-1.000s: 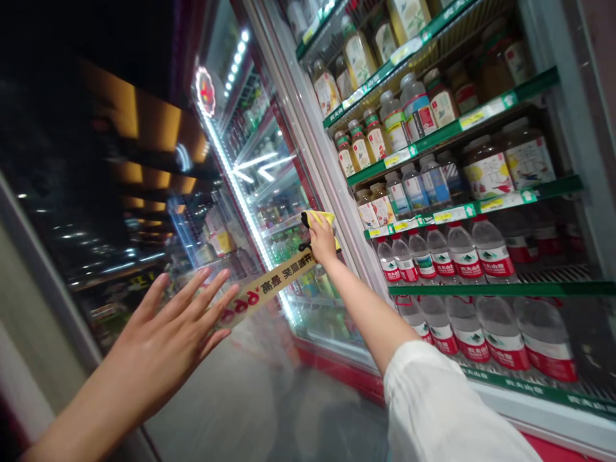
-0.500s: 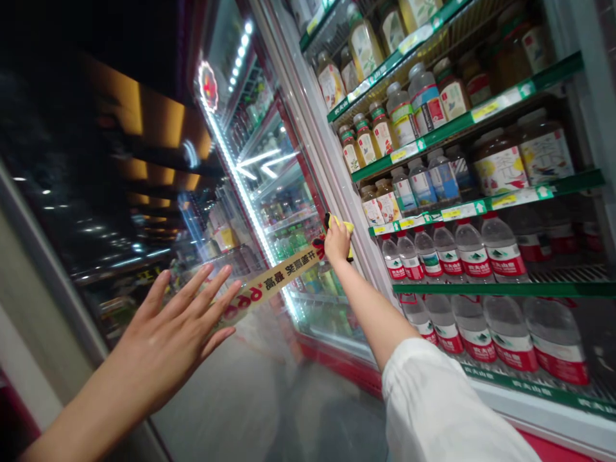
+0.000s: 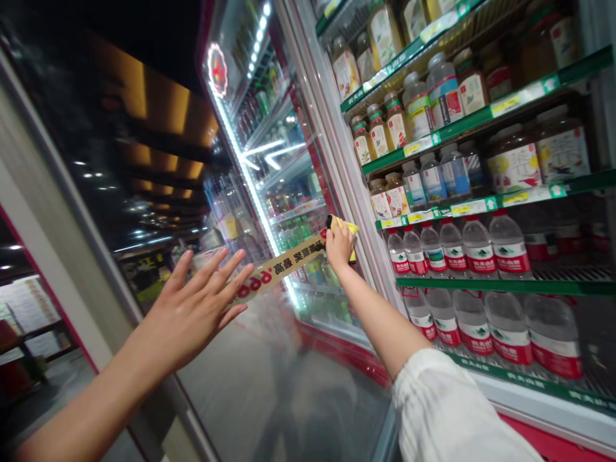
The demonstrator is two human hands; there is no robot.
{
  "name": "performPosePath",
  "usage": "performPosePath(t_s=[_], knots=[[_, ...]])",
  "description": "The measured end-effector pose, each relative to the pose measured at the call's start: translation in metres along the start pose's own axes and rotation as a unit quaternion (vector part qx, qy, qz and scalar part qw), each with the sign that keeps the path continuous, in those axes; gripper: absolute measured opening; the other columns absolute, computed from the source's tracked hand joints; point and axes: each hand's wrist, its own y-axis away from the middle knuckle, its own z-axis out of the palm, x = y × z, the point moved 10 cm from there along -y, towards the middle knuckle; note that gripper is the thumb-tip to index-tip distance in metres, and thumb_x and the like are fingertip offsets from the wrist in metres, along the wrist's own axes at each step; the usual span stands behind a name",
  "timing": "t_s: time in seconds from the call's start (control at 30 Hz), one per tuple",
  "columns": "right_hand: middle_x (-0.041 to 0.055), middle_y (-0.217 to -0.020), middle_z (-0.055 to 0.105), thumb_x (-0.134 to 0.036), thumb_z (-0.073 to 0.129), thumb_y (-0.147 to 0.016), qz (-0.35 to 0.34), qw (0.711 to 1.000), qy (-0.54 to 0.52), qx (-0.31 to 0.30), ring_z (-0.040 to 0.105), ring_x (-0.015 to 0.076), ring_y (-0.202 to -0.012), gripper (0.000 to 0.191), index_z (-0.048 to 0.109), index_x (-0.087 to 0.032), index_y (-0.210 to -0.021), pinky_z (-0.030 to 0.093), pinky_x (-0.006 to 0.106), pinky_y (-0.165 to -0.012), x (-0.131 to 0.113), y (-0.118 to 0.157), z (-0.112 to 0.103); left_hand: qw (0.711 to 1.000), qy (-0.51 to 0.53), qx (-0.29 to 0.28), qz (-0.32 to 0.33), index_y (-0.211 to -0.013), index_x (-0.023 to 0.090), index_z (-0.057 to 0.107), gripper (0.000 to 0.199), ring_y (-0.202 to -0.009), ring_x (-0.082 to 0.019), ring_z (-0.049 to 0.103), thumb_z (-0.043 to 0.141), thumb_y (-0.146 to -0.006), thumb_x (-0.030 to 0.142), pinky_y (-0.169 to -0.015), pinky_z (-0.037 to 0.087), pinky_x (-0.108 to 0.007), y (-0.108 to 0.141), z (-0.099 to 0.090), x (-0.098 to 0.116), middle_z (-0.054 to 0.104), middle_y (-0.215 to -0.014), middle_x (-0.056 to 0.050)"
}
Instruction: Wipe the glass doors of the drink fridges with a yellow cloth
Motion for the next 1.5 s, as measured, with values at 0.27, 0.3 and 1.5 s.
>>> performPosePath(t_s=[0.27, 0.3, 1.5], knots=[[0.0132, -0.129, 0.065, -0.015, 0.046, -0.085, -0.087, 0.995, -0.041, -0.021, 0.058, 0.0284, -0.126, 0.052, 0.069, -0.023, -0.131, 0.047, 0.052, -0.108, -0.005, 0.052, -0.030, 1.000, -0.004, -0.011, 0.002, -0.149, 0.028, 0.053, 0.052, -0.149, -0.029, 0.042, 0.059, -0.099, 0.041, -0.129, 0.019, -0.059, 0.005, 0.009, -0.008, 0.049, -0.157, -0.009], [0.0150, -0.124, 0.066, -0.016, 0.046, -0.086, -0.052, 0.998, -0.036, 0.005, 0.059, 0.0293, -0.122, 0.050, 0.070, -0.020, -0.129, 0.047, 0.053, -0.107, 0.003, 0.043, -0.033, 1.000, -0.006, -0.011, 0.002, -0.148, 0.027, 0.054, 0.051, -0.149, -0.030, 0.043, 0.058, -0.100, 0.040, -0.129, 0.019, -0.060, 0.005, 0.010, -0.009, 0.050, -0.157, -0.009], [-0.0047, -0.148, 0.062, -0.017, 0.049, -0.098, -0.354, 0.899, -0.054, -0.252, 0.051, 0.0228, -0.142, 0.053, 0.060, -0.048, -0.140, 0.031, 0.051, -0.121, -0.210, 0.301, 0.018, 0.997, 0.019, -0.075, -0.014, -0.136, 0.015, 0.064, 0.041, -0.147, -0.021, 0.047, 0.042, -0.101, 0.010, -0.122, 0.040, -0.044, 0.066, 0.042, -0.045, 0.059, -0.150, -0.011]])
